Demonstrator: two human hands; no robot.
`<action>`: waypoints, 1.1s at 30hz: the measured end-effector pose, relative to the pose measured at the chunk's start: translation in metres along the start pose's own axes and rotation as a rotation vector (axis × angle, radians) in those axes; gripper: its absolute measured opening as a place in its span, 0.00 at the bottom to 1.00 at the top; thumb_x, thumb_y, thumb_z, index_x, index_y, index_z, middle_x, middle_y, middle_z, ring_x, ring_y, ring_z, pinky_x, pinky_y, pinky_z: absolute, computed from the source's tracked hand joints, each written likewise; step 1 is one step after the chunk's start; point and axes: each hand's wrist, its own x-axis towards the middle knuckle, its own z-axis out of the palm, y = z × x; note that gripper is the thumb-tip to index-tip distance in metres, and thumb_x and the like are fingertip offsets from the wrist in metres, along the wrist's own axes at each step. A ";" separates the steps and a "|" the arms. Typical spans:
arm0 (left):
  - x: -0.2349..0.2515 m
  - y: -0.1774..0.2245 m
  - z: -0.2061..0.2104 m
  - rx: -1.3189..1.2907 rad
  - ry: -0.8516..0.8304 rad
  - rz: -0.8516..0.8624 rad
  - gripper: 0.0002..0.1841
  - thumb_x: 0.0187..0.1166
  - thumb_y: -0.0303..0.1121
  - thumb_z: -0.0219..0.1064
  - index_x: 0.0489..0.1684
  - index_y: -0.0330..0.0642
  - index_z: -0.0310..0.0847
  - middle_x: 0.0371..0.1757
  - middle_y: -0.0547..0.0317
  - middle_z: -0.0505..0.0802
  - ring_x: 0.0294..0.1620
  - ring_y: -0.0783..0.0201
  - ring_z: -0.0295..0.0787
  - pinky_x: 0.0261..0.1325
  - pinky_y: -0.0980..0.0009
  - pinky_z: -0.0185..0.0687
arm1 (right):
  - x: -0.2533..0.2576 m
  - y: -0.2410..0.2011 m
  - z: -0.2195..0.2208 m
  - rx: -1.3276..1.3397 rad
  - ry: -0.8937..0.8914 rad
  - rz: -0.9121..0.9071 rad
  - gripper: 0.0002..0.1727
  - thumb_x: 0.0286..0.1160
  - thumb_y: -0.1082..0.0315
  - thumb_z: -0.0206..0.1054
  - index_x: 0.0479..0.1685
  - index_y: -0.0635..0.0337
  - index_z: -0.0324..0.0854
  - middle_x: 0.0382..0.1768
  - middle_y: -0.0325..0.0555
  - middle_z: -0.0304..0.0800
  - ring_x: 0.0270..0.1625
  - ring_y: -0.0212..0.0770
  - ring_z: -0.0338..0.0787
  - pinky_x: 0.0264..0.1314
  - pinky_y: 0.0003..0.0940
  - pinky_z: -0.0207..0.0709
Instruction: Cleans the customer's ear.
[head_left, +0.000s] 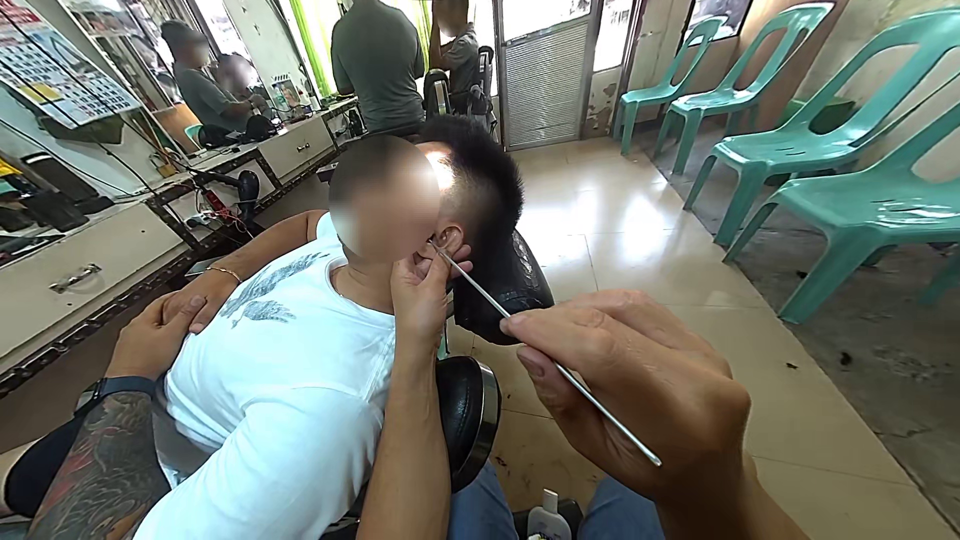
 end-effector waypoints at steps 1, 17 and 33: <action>-0.002 0.000 0.000 0.001 -0.003 0.001 0.30 0.86 0.26 0.63 0.87 0.53 0.59 0.60 0.51 0.94 0.50 0.59 0.97 0.56 0.67 0.92 | 0.000 -0.001 -0.001 -0.002 -0.001 -0.001 0.11 0.87 0.64 0.63 0.46 0.58 0.90 0.41 0.42 0.97 0.49 0.35 0.92 0.54 0.30 0.82; 0.003 0.002 0.000 0.003 0.007 -0.011 0.30 0.87 0.24 0.61 0.88 0.51 0.58 0.60 0.51 0.94 0.50 0.58 0.97 0.56 0.66 0.93 | 0.000 -0.001 -0.001 0.001 -0.002 -0.003 0.11 0.87 0.64 0.63 0.46 0.58 0.89 0.42 0.42 0.97 0.50 0.36 0.93 0.55 0.31 0.82; 0.003 -0.001 0.000 -0.031 0.013 -0.002 0.31 0.86 0.23 0.62 0.88 0.51 0.59 0.60 0.49 0.93 0.49 0.58 0.97 0.55 0.66 0.93 | -0.001 0.001 0.002 0.003 0.010 0.017 0.11 0.86 0.64 0.63 0.45 0.58 0.90 0.42 0.42 0.98 0.49 0.36 0.93 0.55 0.32 0.82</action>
